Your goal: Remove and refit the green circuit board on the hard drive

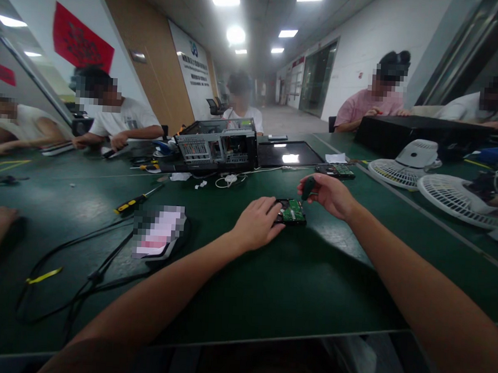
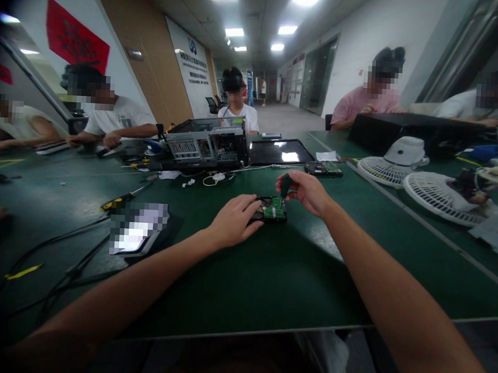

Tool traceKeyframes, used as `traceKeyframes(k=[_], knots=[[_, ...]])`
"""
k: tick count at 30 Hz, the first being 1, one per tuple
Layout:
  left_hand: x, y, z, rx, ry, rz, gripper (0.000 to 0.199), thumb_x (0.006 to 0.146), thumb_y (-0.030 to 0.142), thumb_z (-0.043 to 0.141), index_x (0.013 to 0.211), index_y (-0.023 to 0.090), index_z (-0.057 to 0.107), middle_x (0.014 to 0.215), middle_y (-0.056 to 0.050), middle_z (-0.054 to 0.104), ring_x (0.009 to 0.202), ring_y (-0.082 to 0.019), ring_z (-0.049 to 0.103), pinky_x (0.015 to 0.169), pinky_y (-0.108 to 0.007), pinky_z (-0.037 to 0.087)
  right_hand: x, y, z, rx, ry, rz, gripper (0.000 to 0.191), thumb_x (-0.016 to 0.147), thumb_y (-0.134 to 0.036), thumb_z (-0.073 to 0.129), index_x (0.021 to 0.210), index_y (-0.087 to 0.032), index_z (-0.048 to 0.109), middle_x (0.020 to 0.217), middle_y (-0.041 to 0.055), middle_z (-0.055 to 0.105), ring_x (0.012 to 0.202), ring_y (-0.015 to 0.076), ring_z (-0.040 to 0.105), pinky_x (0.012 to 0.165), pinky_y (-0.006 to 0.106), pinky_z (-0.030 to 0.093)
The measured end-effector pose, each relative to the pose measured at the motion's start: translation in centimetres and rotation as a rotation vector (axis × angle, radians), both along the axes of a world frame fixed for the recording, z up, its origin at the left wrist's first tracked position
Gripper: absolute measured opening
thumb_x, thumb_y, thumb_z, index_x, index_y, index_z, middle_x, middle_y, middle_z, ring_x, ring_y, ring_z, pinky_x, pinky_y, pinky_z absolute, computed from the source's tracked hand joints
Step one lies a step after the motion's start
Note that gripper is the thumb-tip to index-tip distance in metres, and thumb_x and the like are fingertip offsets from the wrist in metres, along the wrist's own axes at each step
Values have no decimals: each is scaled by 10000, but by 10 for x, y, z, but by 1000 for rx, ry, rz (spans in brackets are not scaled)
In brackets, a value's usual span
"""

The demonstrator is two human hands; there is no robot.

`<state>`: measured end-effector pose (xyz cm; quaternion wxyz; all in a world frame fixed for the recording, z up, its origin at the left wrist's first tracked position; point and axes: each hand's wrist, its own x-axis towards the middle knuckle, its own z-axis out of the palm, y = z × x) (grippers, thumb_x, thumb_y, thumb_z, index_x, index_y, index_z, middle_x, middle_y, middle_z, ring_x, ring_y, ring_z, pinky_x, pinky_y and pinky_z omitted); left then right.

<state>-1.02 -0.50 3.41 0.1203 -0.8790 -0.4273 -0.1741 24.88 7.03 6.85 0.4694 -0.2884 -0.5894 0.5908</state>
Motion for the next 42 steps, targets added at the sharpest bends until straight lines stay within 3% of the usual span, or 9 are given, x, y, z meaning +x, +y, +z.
traceKeyframes(k=[2,6,18,27,42], knots=[[2,0,-12,-15,6,-104,582,1024,497,549,1488,150,492,1564,-183,478,1467,-347,423,1221,-522,365,1,1,0,-12,8,5,286,945,-431,636,1014,-183,761,1009,122,764,912,231,700,612,297,512],[-5,3,-20,-60,-38,-126,589,1022,510,553,1515,199,476,1596,-155,446,1505,-345,378,1239,-550,342,1,0,1,-8,0,-5,272,933,-427,661,1010,-185,758,986,117,763,912,233,700,619,299,516],[-6,9,-20,-160,28,-200,619,1044,526,489,1552,175,458,1613,-133,467,1519,-350,354,1235,-565,337,2,3,-4,17,-29,-56,295,944,-454,679,1095,-219,775,1084,96,767,919,207,706,602,270,501],[-6,10,-18,-159,27,-222,593,1053,497,483,1550,174,467,1593,-123,499,1516,-331,374,1225,-536,362,2,2,-4,59,-47,-90,267,905,-483,735,963,-225,769,1056,89,776,897,203,707,599,268,501],[-6,11,-21,-153,31,-218,592,1049,478,499,1546,159,469,1585,-132,504,1506,-321,389,1232,-526,362,1,-2,1,59,-48,-63,276,900,-489,741,946,-217,755,1042,92,772,906,207,707,623,280,516]])
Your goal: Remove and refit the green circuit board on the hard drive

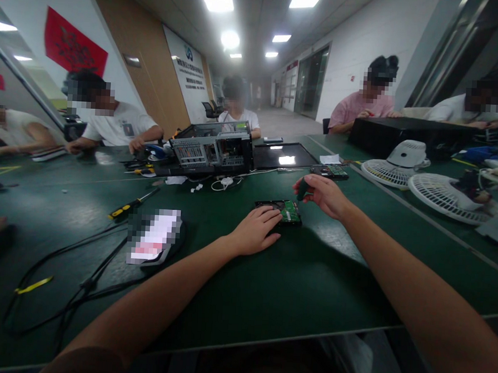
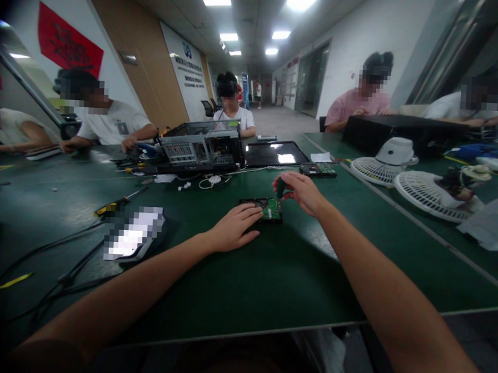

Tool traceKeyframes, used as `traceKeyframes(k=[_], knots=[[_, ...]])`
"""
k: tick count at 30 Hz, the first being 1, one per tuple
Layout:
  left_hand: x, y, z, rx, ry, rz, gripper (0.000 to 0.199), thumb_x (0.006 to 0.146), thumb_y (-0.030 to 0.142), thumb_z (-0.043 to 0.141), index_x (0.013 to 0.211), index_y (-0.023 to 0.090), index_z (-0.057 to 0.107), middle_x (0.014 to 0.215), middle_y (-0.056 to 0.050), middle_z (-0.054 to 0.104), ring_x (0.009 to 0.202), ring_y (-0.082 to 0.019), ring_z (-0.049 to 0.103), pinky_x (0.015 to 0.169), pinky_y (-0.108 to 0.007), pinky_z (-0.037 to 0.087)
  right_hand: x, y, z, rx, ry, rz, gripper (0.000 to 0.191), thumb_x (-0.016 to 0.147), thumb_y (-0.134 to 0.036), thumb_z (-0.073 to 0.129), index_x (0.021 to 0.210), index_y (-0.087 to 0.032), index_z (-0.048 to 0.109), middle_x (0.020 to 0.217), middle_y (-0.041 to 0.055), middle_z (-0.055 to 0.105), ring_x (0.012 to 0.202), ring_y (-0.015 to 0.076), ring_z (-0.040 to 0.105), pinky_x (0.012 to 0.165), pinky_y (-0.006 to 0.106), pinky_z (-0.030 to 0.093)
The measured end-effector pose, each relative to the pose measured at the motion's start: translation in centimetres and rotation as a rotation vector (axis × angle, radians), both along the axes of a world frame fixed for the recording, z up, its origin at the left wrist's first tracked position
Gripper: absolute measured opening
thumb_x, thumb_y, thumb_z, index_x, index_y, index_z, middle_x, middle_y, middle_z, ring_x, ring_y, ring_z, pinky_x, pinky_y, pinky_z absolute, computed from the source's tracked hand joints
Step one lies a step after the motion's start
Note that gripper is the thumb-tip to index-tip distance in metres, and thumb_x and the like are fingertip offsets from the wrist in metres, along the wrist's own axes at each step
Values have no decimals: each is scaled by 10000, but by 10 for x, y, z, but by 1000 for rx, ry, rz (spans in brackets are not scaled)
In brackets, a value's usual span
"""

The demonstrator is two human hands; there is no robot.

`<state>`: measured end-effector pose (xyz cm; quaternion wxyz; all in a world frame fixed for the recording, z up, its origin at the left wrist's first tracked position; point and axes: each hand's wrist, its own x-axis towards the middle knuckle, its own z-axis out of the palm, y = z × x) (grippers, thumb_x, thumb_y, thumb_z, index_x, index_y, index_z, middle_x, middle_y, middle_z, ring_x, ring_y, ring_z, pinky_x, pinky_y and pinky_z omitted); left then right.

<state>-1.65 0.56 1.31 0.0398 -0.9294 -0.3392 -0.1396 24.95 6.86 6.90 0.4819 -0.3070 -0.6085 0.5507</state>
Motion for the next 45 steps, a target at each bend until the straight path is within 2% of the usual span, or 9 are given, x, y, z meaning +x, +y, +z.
traceKeyframes(k=[12,19,24,27,36,45], knots=[[0,1,0,10,-24,-42,545,1040,439,530,1523,188,505,1540,-123,558,1471,-305,446,1215,-531,388,2,3,-4,-10,19,25,287,894,-498,751,939,-220,697,1030,93,783,868,218,734,577,284,513],[1,-1,2,2,-47,-29,527,1031,419,550,1494,171,512,1530,-137,561,1455,-292,470,1218,-502,392,1,2,-3,-20,10,12,336,932,-507,697,1121,-233,744,1016,83,772,878,210,724,581,273,493],[2,-1,1,-7,-59,-28,511,1017,415,569,1473,188,515,1523,-132,566,1459,-278,473,1221,-494,387,0,4,-3,-60,6,21,430,966,-606,592,1061,-220,755,1012,101,773,884,225,719,576,295,484],[2,-2,3,-24,-65,-18,493,1025,411,557,1461,184,515,1525,-134,563,1461,-271,476,1227,-487,380,1,6,-4,-87,12,29,452,980,-609,553,1034,-209,756,995,110,775,879,232,715,571,302,480],[2,-2,2,-50,-71,-5,481,1029,407,550,1444,166,519,1531,-142,554,1469,-280,465,1236,-490,366,1,6,-5,-60,7,32,389,952,-562,646,1003,-196,768,1058,120,775,904,229,723,590,290,494],[0,0,-2,0,-70,-46,491,1037,374,536,1498,205,499,1540,-114,547,1458,-281,469,1232,-500,374,0,-1,1,11,-18,-27,300,891,-512,750,906,-213,762,997,84,771,845,195,696,595,274,494]])
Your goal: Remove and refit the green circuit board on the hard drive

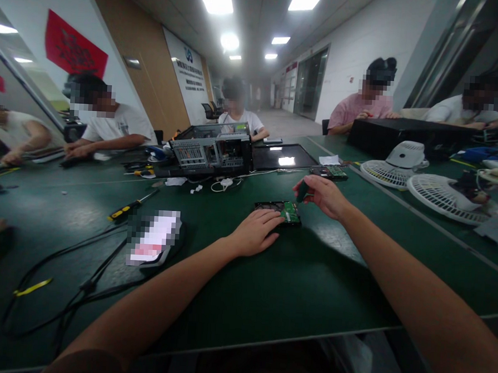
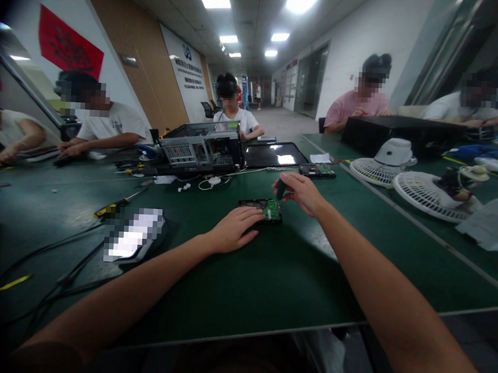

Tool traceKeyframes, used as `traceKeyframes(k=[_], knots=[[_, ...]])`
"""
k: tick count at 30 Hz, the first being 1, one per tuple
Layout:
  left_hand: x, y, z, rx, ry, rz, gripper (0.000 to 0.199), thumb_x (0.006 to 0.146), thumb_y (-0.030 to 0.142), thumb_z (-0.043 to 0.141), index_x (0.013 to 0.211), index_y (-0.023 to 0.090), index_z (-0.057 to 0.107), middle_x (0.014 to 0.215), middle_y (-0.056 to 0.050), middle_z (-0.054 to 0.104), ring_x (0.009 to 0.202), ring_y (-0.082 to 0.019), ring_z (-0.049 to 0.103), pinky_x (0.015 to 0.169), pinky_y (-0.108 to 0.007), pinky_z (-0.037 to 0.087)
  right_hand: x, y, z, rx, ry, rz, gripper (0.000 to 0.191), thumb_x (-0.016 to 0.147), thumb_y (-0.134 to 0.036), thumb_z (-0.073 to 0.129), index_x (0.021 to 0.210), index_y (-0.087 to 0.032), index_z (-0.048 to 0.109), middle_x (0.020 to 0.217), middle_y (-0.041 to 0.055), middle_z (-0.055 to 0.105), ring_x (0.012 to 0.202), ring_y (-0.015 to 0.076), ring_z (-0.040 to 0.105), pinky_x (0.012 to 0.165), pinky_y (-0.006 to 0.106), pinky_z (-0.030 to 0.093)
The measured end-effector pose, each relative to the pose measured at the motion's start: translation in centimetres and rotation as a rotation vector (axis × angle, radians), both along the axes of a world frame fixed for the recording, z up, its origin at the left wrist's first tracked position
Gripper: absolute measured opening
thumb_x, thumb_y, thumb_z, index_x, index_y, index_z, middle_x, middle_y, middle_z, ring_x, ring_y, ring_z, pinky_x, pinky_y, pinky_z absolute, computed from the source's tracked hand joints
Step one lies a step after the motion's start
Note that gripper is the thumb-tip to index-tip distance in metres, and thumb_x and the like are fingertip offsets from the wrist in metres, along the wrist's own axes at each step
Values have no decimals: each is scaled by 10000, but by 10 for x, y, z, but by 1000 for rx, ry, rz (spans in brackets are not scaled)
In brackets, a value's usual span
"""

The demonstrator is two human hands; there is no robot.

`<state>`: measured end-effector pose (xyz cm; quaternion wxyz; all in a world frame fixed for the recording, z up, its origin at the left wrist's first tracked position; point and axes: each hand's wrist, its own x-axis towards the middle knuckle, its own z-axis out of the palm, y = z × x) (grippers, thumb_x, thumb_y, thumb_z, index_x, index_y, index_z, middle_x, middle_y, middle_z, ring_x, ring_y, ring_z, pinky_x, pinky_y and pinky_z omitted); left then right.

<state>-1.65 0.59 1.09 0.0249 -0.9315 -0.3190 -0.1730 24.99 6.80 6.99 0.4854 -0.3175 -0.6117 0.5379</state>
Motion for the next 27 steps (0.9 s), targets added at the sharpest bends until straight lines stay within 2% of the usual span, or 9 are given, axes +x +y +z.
traceKeyframes(k=[5,10,15,19,23,27], knots=[[0,3,-5,51,-5,-21,474,1043,367,530,1483,190,532,1524,-124,560,1446,-298,476,1225,-509,380,0,1,0,-28,5,-3,310,903,-489,730,1006,-206,799,1017,90,768,823,175,677,557,248,465],[-1,6,-9,59,-9,-28,474,1042,374,531,1479,190,539,1521,-123,564,1435,-310,487,1215,-525,394,0,2,-1,-12,40,44,289,911,-468,718,922,-187,786,1076,126,779,902,220,712,556,268,481],[-1,5,-8,55,-16,-28,477,1037,372,545,1486,210,535,1518,-117,568,1446,-316,474,1205,-546,402,-1,3,-2,-60,61,50,358,930,-527,673,898,-180,753,1016,138,789,851,227,726,535,279,477],[-1,4,-7,61,-17,-27,474,1035,361,553,1483,209,539,1513,-117,573,1447,-315,471,1206,-550,401,0,5,-2,-122,113,70,369,972,-499,575,963,-174,749,1027,137,780,880,233,726,554,284,492],[-1,3,-5,66,-12,-29,466,1041,359,539,1473,187,548,1517,-122,569,1444,-318,470,1206,-549,402,1,7,-4,-113,91,44,302,955,-427,608,1039,-180,759,1006,120,772,885,233,724,577,287,501],[-1,3,-5,58,-11,-29,468,1041,364,541,1476,191,547,1511,-125,574,1449,-323,463,1197,-558,408,3,8,-5,-71,63,28,299,941,-433,651,1090,-202,768,1029,111,768,894,229,715,596,289,503]])
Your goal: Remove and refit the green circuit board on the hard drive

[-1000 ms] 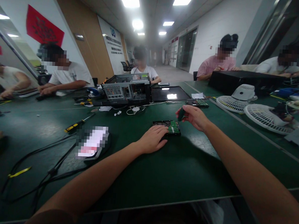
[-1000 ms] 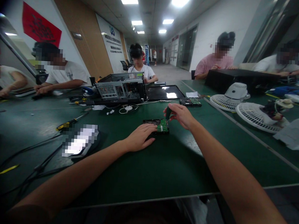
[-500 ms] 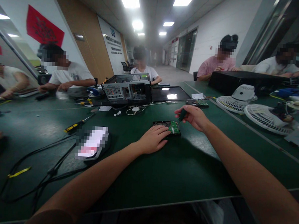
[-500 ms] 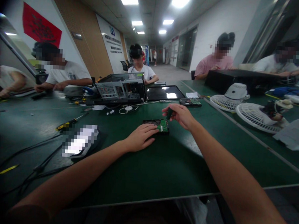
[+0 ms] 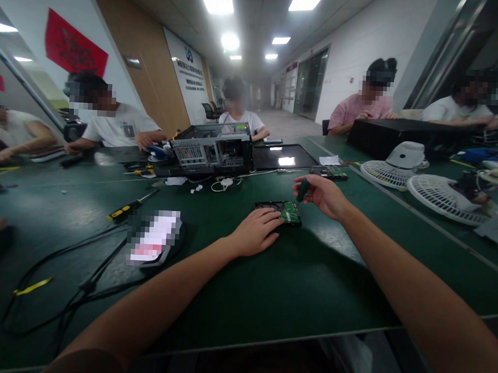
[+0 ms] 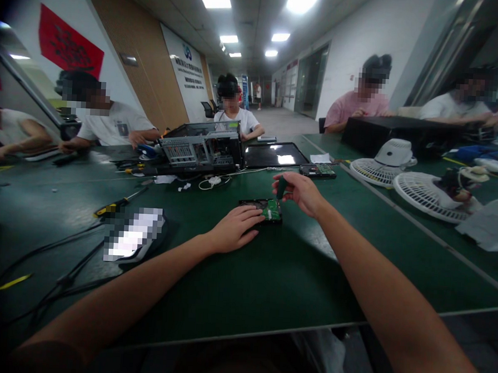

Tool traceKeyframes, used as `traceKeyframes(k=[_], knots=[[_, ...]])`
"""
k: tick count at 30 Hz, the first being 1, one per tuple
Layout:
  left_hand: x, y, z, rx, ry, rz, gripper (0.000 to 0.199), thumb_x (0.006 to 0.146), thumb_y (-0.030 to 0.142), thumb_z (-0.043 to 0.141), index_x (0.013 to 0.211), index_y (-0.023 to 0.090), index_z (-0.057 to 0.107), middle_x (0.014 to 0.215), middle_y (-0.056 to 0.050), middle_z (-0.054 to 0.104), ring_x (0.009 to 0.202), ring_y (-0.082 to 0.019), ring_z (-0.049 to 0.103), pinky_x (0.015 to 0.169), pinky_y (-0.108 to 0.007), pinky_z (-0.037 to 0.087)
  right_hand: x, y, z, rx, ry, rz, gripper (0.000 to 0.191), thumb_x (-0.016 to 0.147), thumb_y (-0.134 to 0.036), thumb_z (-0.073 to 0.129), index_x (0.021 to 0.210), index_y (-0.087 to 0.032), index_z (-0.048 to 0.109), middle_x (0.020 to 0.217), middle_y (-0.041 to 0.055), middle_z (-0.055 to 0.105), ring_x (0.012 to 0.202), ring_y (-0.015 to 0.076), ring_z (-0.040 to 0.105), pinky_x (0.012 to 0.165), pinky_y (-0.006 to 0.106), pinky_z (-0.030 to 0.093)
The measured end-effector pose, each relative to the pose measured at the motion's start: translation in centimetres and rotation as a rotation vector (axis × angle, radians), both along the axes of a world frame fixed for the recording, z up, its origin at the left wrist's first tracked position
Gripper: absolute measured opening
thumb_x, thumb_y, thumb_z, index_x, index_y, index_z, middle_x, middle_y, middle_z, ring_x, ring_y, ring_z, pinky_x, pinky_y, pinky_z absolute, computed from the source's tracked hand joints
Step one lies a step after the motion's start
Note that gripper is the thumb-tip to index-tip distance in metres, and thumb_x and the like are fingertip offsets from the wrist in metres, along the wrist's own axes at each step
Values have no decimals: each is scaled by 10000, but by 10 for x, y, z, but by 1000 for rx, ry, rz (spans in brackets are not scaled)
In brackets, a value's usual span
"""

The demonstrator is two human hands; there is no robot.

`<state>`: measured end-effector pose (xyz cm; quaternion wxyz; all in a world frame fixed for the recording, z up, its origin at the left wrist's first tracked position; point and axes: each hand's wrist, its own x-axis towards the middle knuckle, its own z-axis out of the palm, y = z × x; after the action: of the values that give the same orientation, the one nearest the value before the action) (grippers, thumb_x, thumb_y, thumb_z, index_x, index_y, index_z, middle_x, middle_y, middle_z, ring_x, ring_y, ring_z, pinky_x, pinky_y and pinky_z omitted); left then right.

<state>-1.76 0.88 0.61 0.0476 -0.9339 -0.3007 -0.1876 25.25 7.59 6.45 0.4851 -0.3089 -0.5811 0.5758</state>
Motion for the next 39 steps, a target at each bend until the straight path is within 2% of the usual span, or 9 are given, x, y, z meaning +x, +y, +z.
traceKeyframes(k=[6,10,16,20,25,29,39], knots=[[-1,2,-2,3,-6,3,474,1033,365,552,1481,209,547,1506,-118,579,1456,-320,453,1201,-561,401,0,-1,0,25,-41,-45,307,918,-467,710,1082,-220,789,1054,93,764,852,191,684,578,263,464],[-1,2,-2,3,-13,-2,472,1032,360,551,1479,210,549,1503,-117,582,1461,-319,446,1203,-557,400,0,-2,0,50,-52,-63,283,905,-479,737,1002,-220,799,1056,87,767,823,172,669,575,261,464],[-1,1,-2,8,-6,5,471,1038,360,543,1479,195,546,1511,-117,577,1451,-322,455,1204,-554,398,-2,-4,1,81,-55,-10,349,892,-553,744,919,-206,771,1065,120,781,923,232,723,556,271,487],[-1,0,-1,-4,3,7,475,1037,369,547,1482,201,544,1516,-112,574,1454,-328,451,1202,-562,399,-2,-4,0,55,-51,-6,386,907,-585,720,915,-200,746,1043,120,787,881,221,732,555,270,500],[0,0,0,1,4,6,473,1040,361,538,1483,197,543,1519,-116,570,1455,-327,450,1204,-556,399,-3,-1,0,-24,14,14,475,963,-635,587,965,-188,747,1043,137,784,890,238,727,568,298,516],[0,0,-1,7,-10,3,468,1034,357,550,1477,205,549,1509,-115,578,1450,-322,455,1199,-561,403,-2,2,0,-64,22,27,438,997,-580,527,990,-194,735,1050,139,780,917,254,729,595,326,535],[0,0,-2,-2,-1,11,475,1032,348,554,1488,214,538,1514,-110,573,1455,-313,453,1201,-550,403,-2,-3,3,-2,-33,-38,346,959,-523,645,1027,-200,751,1002,109,771,867,223,721,569,281,503]])
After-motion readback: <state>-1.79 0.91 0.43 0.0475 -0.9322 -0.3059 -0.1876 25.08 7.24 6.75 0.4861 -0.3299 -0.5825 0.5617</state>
